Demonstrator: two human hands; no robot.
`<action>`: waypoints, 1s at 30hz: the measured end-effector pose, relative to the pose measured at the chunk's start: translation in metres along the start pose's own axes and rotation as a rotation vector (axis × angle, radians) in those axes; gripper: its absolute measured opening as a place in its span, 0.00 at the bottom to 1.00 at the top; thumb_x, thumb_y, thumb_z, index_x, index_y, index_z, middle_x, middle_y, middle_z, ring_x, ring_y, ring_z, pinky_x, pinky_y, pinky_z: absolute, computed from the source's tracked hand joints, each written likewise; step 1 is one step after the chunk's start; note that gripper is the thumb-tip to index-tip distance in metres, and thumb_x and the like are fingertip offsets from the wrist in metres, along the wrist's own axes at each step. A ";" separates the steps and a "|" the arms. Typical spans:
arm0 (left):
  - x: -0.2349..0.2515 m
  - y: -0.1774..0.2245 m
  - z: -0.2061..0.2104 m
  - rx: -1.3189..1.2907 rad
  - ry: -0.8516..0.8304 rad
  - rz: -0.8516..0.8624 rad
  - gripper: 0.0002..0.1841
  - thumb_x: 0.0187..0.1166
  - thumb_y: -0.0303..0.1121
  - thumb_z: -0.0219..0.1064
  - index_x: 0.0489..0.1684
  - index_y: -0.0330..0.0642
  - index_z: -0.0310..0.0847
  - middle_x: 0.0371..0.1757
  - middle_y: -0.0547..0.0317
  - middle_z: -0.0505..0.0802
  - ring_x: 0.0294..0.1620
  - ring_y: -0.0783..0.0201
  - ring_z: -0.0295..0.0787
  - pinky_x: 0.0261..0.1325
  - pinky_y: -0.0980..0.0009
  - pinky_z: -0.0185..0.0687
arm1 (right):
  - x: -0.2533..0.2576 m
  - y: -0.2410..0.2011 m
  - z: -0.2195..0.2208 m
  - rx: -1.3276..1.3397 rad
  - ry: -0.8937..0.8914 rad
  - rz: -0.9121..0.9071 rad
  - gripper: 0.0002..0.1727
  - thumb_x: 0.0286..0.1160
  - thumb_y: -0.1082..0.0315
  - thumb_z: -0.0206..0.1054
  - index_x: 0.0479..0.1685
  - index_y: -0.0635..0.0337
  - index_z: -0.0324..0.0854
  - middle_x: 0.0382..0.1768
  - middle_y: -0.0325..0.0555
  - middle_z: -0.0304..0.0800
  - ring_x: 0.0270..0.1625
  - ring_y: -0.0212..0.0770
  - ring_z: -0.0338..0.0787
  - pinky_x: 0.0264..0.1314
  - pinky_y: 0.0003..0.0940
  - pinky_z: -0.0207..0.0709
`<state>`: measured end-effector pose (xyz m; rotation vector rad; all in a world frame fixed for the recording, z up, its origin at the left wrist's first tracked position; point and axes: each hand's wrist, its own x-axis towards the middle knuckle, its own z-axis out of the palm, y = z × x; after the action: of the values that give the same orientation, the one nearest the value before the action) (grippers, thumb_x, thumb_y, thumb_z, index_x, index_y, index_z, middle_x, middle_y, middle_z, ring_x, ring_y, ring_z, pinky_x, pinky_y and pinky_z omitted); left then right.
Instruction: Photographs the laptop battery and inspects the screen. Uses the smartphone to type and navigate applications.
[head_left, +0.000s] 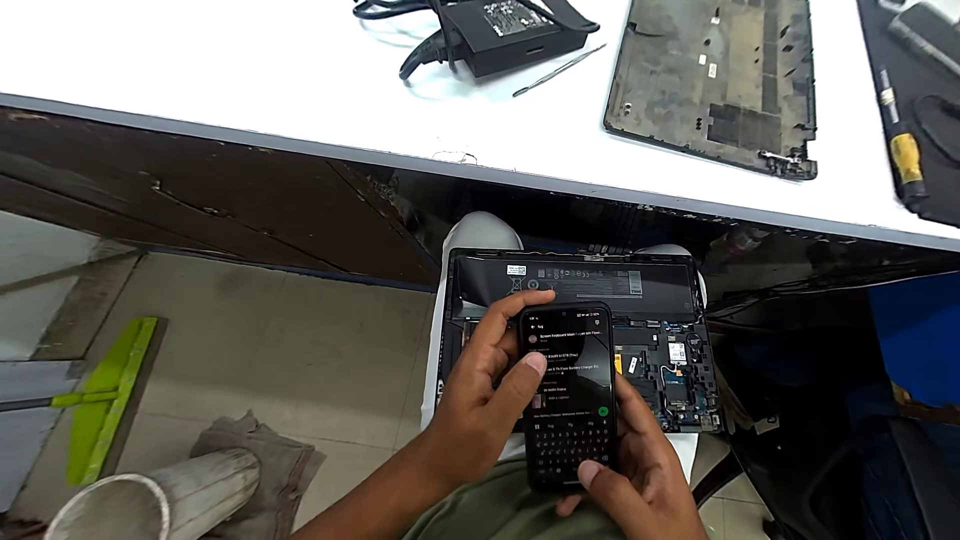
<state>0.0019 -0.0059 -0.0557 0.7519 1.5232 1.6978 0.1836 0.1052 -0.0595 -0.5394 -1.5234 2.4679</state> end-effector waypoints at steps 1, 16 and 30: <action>0.000 0.000 0.001 0.007 0.009 -0.010 0.31 0.84 0.31 0.58 0.89 0.54 0.59 0.61 0.46 0.90 0.53 0.52 0.93 0.49 0.61 0.95 | 0.000 0.000 0.000 0.003 0.000 0.000 0.47 0.70 0.86 0.60 0.91 0.70 0.36 0.70 0.63 0.79 0.60 0.60 0.92 0.38 0.52 0.96; 0.000 -0.002 -0.002 0.031 -0.092 0.047 0.34 0.83 0.40 0.56 0.92 0.53 0.54 0.65 0.47 0.88 0.59 0.51 0.91 0.56 0.58 0.93 | 0.004 0.006 -0.004 0.074 0.113 0.032 0.22 0.96 0.65 0.42 0.80 0.68 0.62 0.60 0.63 0.85 0.50 0.58 0.95 0.27 0.50 0.93; 0.000 -0.003 -0.003 -0.004 -0.090 0.022 0.31 0.87 0.42 0.51 0.92 0.51 0.55 0.69 0.45 0.86 0.64 0.50 0.89 0.60 0.57 0.92 | 0.001 0.009 -0.008 0.117 0.015 0.010 0.27 0.81 0.75 0.47 0.81 0.69 0.55 0.64 0.60 0.83 0.57 0.57 0.92 0.32 0.52 0.93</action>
<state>-0.0002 -0.0077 -0.0586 0.8349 1.4547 1.6600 0.1864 0.1076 -0.0707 -0.5451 -1.3631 2.5349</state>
